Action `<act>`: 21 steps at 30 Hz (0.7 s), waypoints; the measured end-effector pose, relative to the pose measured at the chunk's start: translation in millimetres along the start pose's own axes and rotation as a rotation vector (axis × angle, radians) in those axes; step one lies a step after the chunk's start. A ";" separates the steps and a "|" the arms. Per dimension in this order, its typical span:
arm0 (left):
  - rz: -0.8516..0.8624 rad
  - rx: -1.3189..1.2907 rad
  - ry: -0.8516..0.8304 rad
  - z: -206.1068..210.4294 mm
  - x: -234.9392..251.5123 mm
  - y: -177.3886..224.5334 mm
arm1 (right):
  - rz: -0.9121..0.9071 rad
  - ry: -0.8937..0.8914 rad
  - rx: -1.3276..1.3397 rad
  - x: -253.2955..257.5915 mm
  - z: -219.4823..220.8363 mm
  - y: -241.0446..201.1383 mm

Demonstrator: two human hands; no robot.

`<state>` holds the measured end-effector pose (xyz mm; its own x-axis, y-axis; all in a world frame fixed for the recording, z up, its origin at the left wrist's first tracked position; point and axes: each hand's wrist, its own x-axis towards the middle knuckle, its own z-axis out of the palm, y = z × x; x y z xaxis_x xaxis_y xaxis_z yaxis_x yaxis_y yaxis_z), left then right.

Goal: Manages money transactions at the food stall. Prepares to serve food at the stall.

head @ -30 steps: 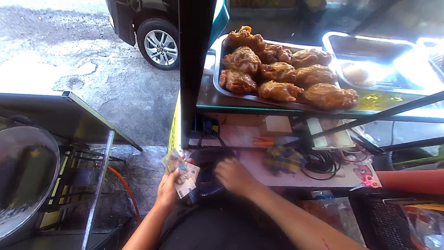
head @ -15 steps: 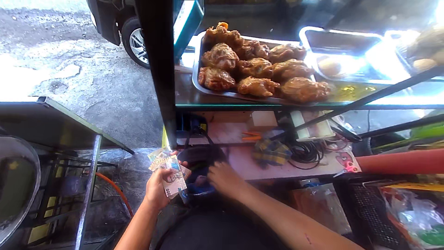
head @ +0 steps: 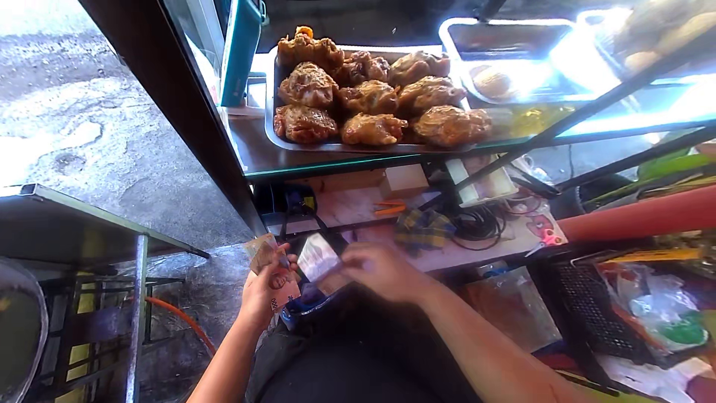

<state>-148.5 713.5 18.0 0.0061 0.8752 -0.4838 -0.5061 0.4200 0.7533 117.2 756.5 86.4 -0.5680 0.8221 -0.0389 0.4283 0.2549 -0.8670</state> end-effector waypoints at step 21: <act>0.116 0.106 -0.190 35.4 -18.0 -32.7 | 0.232 0.073 0.347 -0.9 94.4 -10.5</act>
<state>-101.6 692.4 17.8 0.1201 0.9442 -0.3066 -0.4198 0.3282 0.8462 46.8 705.0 48.6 -0.4280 0.8744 -0.2288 0.2703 -0.1177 -0.9556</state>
